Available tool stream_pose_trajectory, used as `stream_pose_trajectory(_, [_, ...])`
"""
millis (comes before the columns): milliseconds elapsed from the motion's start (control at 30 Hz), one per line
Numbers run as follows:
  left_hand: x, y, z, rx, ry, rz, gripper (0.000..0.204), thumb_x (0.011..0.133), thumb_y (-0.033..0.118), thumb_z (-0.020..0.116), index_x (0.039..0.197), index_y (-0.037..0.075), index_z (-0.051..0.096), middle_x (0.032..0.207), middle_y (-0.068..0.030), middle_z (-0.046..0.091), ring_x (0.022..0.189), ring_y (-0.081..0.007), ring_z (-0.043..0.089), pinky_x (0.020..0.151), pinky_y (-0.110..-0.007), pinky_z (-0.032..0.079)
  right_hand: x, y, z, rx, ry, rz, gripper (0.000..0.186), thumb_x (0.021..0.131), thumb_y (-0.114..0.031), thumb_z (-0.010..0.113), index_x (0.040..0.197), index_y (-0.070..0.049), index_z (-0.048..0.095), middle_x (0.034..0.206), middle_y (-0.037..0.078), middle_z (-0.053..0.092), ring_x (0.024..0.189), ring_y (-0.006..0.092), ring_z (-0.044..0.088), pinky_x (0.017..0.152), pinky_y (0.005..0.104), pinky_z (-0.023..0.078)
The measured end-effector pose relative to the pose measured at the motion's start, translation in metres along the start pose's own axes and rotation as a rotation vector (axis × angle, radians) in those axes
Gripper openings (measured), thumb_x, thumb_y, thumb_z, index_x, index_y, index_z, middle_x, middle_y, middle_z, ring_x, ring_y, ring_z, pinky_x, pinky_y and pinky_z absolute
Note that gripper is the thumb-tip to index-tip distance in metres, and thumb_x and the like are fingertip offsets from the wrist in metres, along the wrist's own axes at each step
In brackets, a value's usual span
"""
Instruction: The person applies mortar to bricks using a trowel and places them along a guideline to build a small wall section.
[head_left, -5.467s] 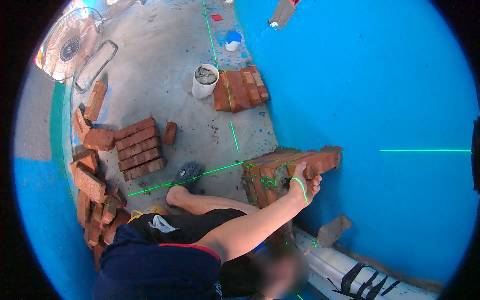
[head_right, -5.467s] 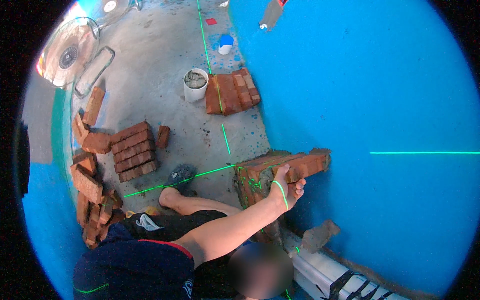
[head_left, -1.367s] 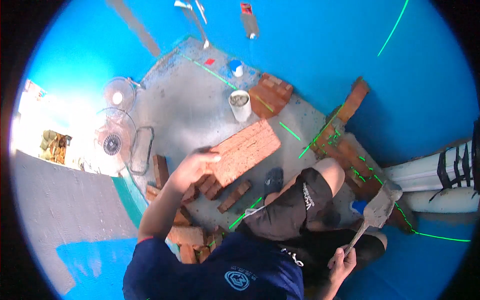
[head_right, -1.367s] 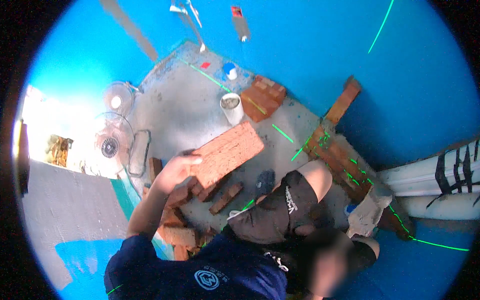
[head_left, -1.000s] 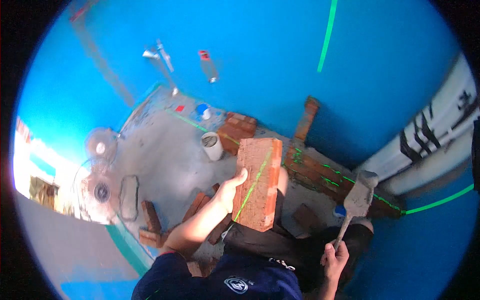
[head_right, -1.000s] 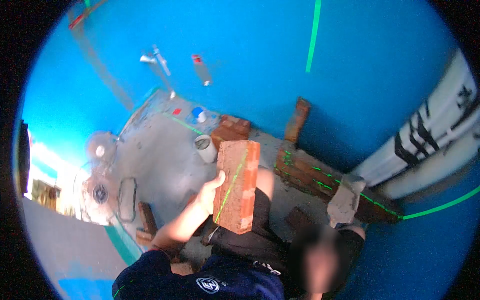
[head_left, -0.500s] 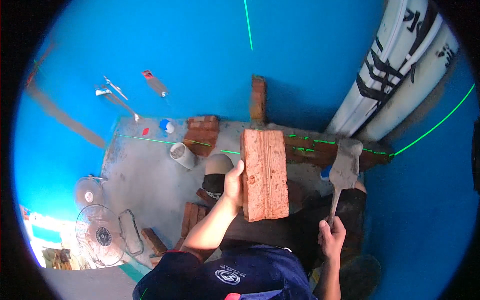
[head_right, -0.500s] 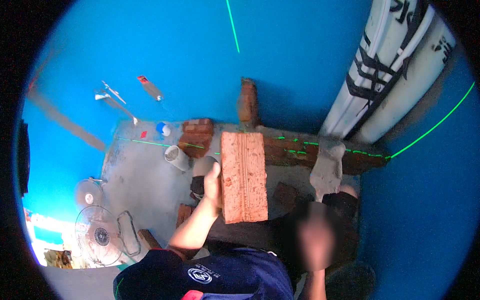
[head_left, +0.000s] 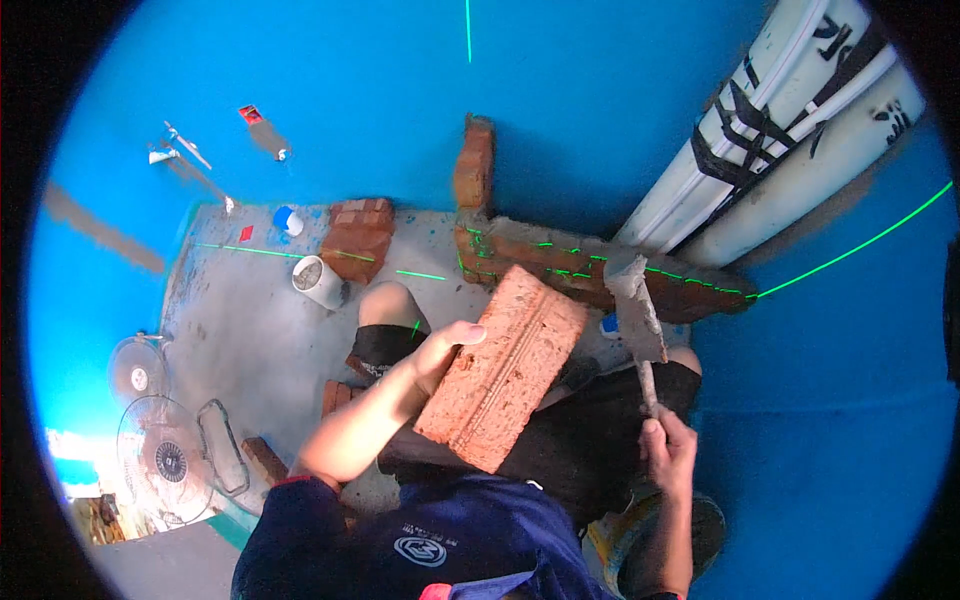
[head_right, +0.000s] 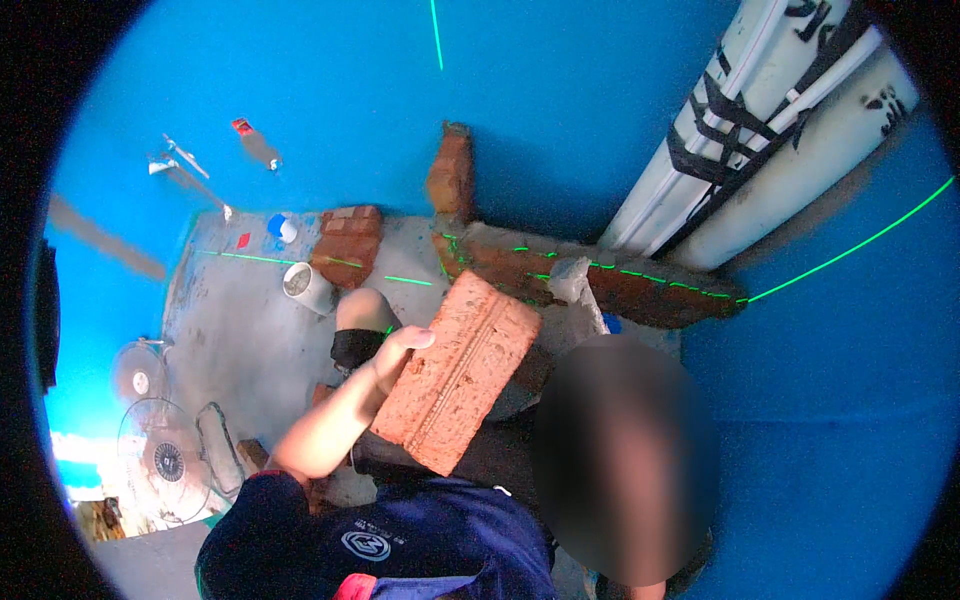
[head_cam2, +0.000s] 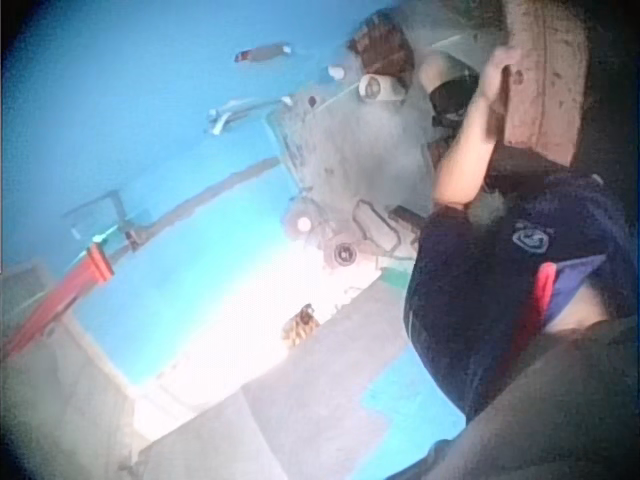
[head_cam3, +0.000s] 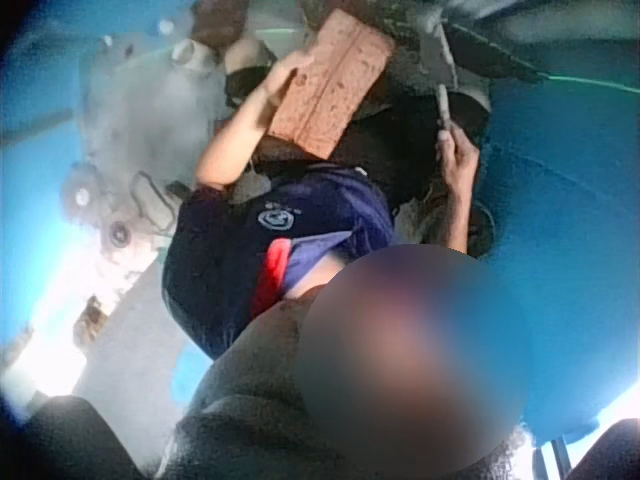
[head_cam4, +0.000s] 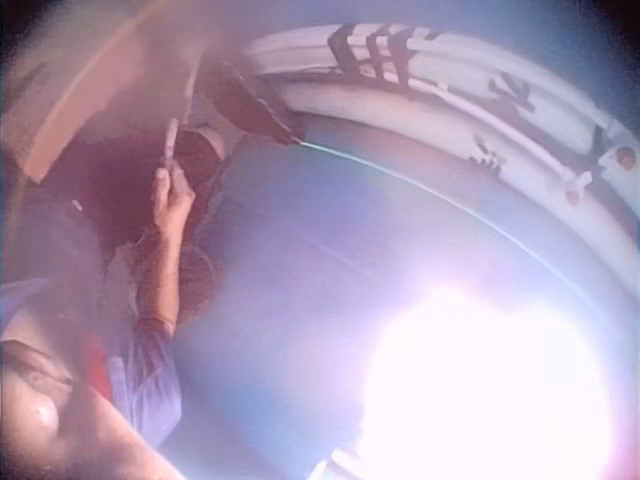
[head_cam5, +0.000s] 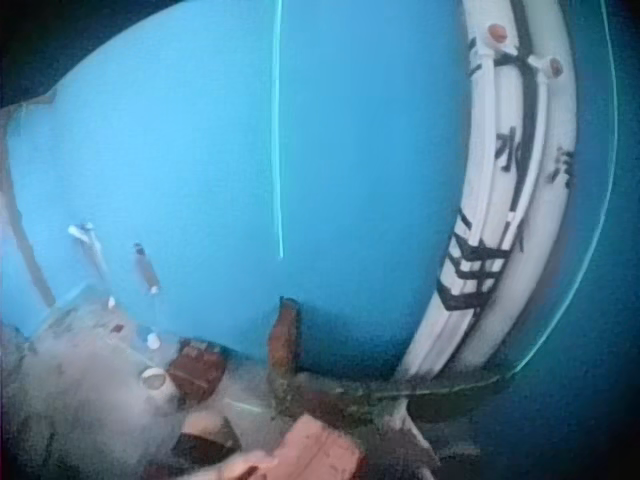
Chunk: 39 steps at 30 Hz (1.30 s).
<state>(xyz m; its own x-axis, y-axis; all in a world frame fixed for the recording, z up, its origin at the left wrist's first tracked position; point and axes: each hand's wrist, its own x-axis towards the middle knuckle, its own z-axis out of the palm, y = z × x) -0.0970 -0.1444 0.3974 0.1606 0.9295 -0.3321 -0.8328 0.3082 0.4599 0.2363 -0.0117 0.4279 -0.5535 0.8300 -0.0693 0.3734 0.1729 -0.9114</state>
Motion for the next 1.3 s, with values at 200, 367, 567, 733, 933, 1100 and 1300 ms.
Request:
stream_pose_trajectory(200, [0.002,0.013,0.004,0.115,0.067,-0.145,0.073,0.077,0.038,0.06,0.135,-0.003,0.045,0.127,-0.0222,0.057,0.109,-0.0333,0.059,0.097,-0.045,0.045,0.027,-0.037,-0.019,-0.555,-0.036,-0.445,0.022,0.091,-0.02,0.063,0.091,0.002,0.062,0.064,0.008,0.05,0.056,0.0163,0.05,0.053,0.0291,0.041])
stream_pose_trajectory(367, [0.008,0.01,-0.002,0.031,0.066,-0.256,0.068,0.076,0.034,0.062,0.131,-0.003,0.049,0.126,-0.0198,0.058,0.108,-0.0309,0.06,0.096,-0.043,0.046,0.032,0.0,-0.035,-0.532,-0.158,-0.433,0.022,0.088,-0.017,0.067,0.095,0.003,0.063,0.068,0.013,0.053,0.06,0.0259,0.052,0.057,0.0331,0.043])
stream_pose_trajectory(567, [0.008,-0.004,-0.018,-0.042,0.194,-0.311,0.067,0.069,0.028,0.064,0.128,-0.003,0.054,0.124,-0.0194,0.061,0.106,-0.0313,0.061,0.095,-0.044,0.046,0.042,0.014,-0.037,-0.7,-0.148,-0.536,0.024,0.08,-0.002,0.07,0.102,0.003,0.063,0.077,0.018,0.062,0.064,0.0355,0.06,0.057,0.0363,0.048])
stream_pose_trajectory(733, [-0.002,-0.001,-0.018,-0.094,0.116,-0.263,0.069,0.071,0.029,0.064,0.132,-0.002,0.051,0.124,-0.0182,0.061,0.107,-0.0291,0.061,0.096,-0.042,0.046,0.05,-0.005,-0.024,-0.701,-0.121,-0.453,0.024,0.079,-0.002,0.071,0.101,0.0,0.064,0.077,0.018,0.061,0.066,0.0366,0.06,0.057,0.0368,0.048])
stream_pose_trajectory(933, [0.005,0.016,0.008,0.026,-0.024,-0.116,0.08,0.072,0.04,0.061,0.138,-0.001,0.042,0.129,-0.021,0.056,0.105,-0.0369,0.061,0.088,-0.046,0.05,-0.002,0.002,-0.064,-0.523,0.206,-0.186,0.02,0.084,-0.005,0.07,0.1,0.006,0.063,0.074,0.009,0.057,0.066,0.0149,0.052,0.06,0.0289,0.044])
stream_pose_trajectory(1100, [0.019,0.002,0.018,0.042,-0.093,0.046,0.083,0.075,0.048,0.057,0.139,-0.001,0.039,0.128,-0.0219,0.055,0.102,-0.0424,0.061,0.078,-0.049,0.055,-0.117,-0.031,-0.101,-0.31,0.593,0.22,0.029,0.094,-0.024,0.06,0.106,0.001,0.063,0.074,-0.001,0.052,0.066,0.0069,0.046,0.058,0.0225,0.036])
stream_pose_trajectory(1300, [0.033,-0.02,0.003,-0.024,-0.158,0.069,0.089,0.08,0.057,0.061,0.144,0.004,0.03,0.131,-0.0211,0.052,0.108,-0.0436,0.058,0.083,-0.05,0.056,-0.274,-0.023,-0.152,-0.323,0.758,0.776,0.041,0.099,-0.04,0.05,0.091,-0.003,0.064,0.067,0.002,0.052,0.06,0.0117,0.048,0.054,0.0269,0.037])
